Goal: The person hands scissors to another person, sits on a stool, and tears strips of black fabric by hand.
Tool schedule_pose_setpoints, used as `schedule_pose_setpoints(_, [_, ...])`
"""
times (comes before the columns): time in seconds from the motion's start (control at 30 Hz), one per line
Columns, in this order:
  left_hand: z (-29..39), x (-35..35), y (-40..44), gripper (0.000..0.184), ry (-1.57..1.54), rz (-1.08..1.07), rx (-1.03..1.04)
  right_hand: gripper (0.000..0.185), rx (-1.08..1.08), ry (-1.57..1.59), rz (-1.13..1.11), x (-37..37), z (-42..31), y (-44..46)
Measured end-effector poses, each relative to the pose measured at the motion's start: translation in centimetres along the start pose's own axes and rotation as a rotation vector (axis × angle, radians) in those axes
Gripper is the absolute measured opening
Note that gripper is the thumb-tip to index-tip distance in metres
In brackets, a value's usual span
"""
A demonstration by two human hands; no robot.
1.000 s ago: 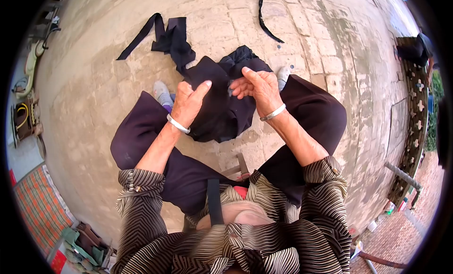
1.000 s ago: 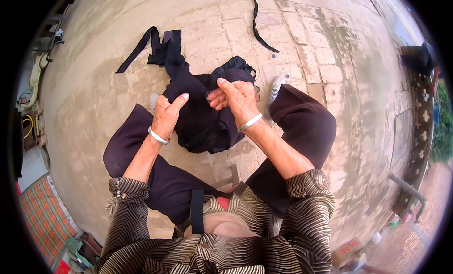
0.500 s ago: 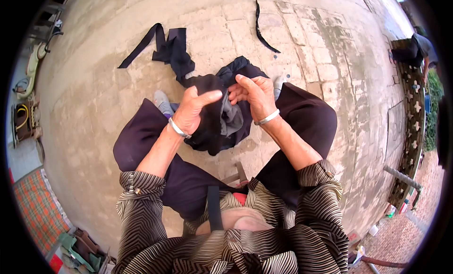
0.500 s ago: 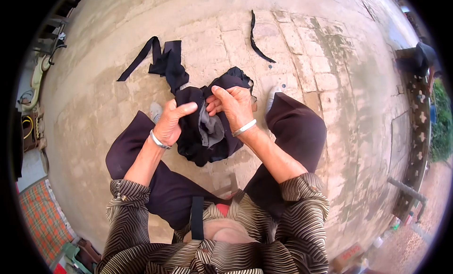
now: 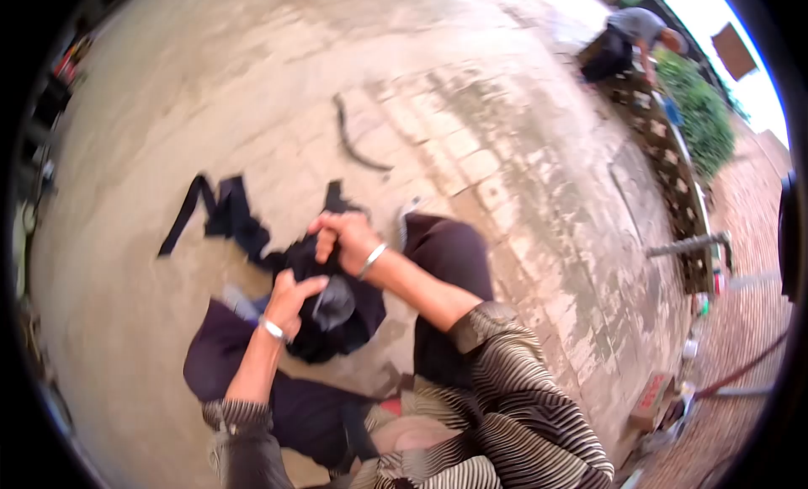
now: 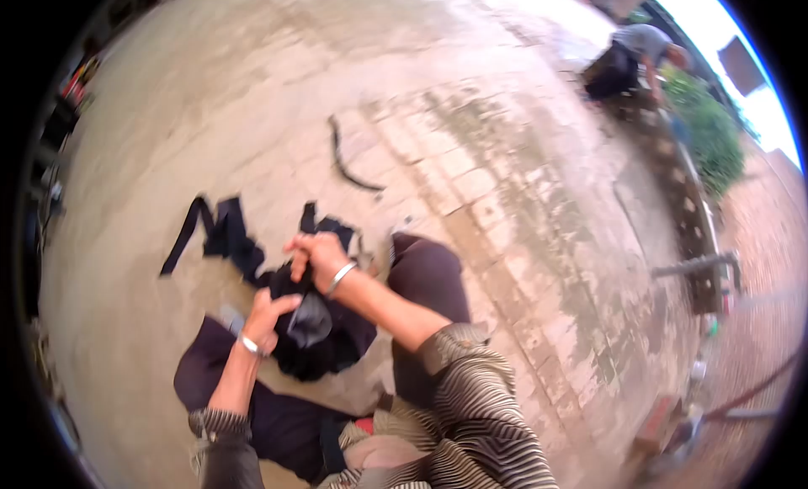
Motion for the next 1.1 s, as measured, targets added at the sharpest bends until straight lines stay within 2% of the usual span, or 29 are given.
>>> schedule_pose_setpoints(0.03, [-1.2, -0.7, 0.4, 0.034, 0.020, -0.009, 0.003, 0.028, 0.101, 0.116, 0.023, 0.1, 0.8, 0.1])
schedule_pose_setpoints(0.07, [-1.5, -0.6, 0.2, 0.025, 0.011, 0.036, -0.079, 0.031, 0.173, 0.139, -0.002, 0.5, 1.0, -0.1])
schedule_pose_setpoints(0.1, [-2.7, -1.7, 0.3, 0.019, -0.002, 0.138, -0.136, 0.033, 0.198, 0.098, -0.023, 0.4, 1.3, 0.2])
schedule_pose_setpoints(0.13, [-2.5, -1.2, 0.4, 0.022, -0.012, 0.107, -0.136, 0.036, 0.232, 0.034, 0.007, 0.3, 1.2, 0.1])
schedule_pose_setpoints(0.27, [-1.2, -0.9, 0.3, 0.026, 0.169, 0.168, -0.077, 0.039, 0.215, -0.033, 0.096, 0.9, -0.1, -0.7])
schedule_pose_setpoints(0.4, [-1.9, -1.8, 1.4, 0.024, 0.155, 0.210, -0.045, 0.036, 0.117, 0.035, 0.179, -0.2, -0.9, 0.4])
schedule_pose_setpoints(0.47, [-0.7, -1.7, 1.5, 0.020, 0.290, 0.272, 0.090, 0.035, 0.072, 0.112, 0.199, -0.9, -1.3, 1.2])
schedule_pose_setpoints(0.6, [-0.4, 0.2, 1.5, 0.015, 0.173, 0.349, 0.152, 0.030, 0.042, 0.420, 0.342, -3.8, -0.5, 4.7])
schedule_pose_setpoints(0.63, [0.7, 2.0, 1.0, 0.015, 0.140, 0.261, 0.177, 0.030, 0.042, 0.479, 0.322, -3.7, -0.7, 4.9])
schedule_pose_setpoints(0.67, [0.7, 1.7, 1.2, 0.029, 0.184, 0.334, 0.233, 0.031, -0.079, 0.534, 0.457, -4.8, -0.6, 5.8])
schedule_pose_setpoints(0.7, [1.4, 2.1, 0.7, 0.031, 0.211, 0.348, 0.245, 0.030, -0.101, 0.598, 0.379, -5.4, 0.0, 7.3])
schedule_pose_setpoints(0.73, [2.2, 2.5, 0.1, 0.033, 0.282, 0.326, 0.250, 0.031, -0.263, 0.472, 0.401, -5.9, -1.2, 7.6])
schedule_pose_setpoints(0.77, [1.7, 2.5, -0.4, 0.034, 0.333, 0.303, 0.320, 0.032, -0.144, 0.688, 0.480, -6.4, -2.0, 7.6])
schedule_pose_setpoints(0.8, [2.7, 1.9, -0.8, 0.032, 0.488, 0.382, 0.448, 0.033, -0.143, 0.491, 0.446, -5.0, -3.5, 5.9])
schedule_pose_setpoints(0.83, [3.4, 2.1, -1.0, 0.030, 0.638, 0.428, 0.577, 0.034, -0.163, 0.457, 0.412, -4.4, -3.9, 6.0])
schedule_pose_setpoints(0.9, [4.8, 3.0, -1.7, 0.025, 0.767, 0.371, 0.715, 0.033, -0.105, 0.464, 0.418, -3.2, -4.0, 6.3])
schedule_pose_setpoints(0.93, [6.0, 4.8, -3.1, 0.023, 1.123, 0.394, 0.963, 0.033, -0.085, 0.464, 0.421, -3.0, -3.6, 6.9])
schedule_pose_setpoints(1.1, [5.7, 3.8, -2.9, 0.021, 1.120, 0.399, 0.900, 0.030, -0.022, 0.461, 0.465, -3.1, -2.4, 7.8])
Point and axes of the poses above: each hand's wrist, its own y-axis towards the middle knuckle, its own x-axis out of the palm, z = x × y, the point moved 9 cm from there along y, towards the middle knuckle, and after that the axes turned 1 degree about z, right-handed, at the moved point
